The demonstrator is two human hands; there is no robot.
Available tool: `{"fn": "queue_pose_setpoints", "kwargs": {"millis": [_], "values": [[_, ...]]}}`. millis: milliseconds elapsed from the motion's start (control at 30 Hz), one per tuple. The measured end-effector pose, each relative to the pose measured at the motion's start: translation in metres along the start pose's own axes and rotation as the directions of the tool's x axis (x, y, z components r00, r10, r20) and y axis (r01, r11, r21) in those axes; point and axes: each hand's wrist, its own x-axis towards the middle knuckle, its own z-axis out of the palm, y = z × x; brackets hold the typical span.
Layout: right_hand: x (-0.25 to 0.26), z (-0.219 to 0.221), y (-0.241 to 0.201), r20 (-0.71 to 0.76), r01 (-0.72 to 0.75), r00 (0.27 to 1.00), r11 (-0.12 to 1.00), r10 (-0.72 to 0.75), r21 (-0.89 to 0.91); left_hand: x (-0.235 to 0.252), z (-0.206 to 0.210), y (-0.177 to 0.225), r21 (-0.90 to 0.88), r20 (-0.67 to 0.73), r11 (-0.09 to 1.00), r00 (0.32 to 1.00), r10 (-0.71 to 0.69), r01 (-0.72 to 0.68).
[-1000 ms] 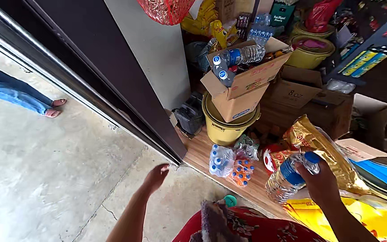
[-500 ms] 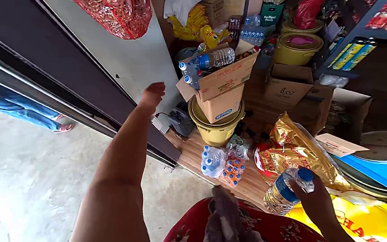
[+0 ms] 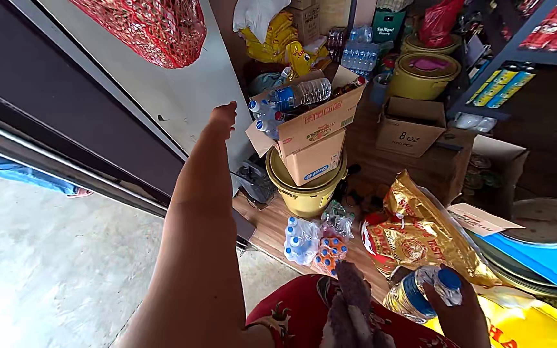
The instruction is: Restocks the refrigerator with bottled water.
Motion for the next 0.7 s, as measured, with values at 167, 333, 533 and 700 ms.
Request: {"fn": "queue_pose_setpoints", "kwargs": {"millis": [167,333,533,700], "values": [[-0.025,0.022,-0.025,-0.092,-0.054,0.995,0.996,0.047,-0.07,0.045,0.013,0.011,0.066,0.155,0.998,0.988,0.001,-0.011],[-0.061,0.084,-0.055,-0.185,-0.1,0.979,0.99,0.08,-0.103,0.101,0.02,0.018,0.299,0.351,0.948,0.936,-0.002,-0.11],[-0.106,0.165,-0.092,-0.356,-0.186,0.925,0.976,0.135,-0.113,0.133,0.025,0.029,0.477,0.574,0.844,0.814,-0.089,-0.245],[-0.123,0.208,-0.12,-0.389,-0.185,0.913,0.974,0.122,-0.13,0.132,0.029,0.033,0.511,0.616,0.793,0.785,-0.067,-0.333]]}}
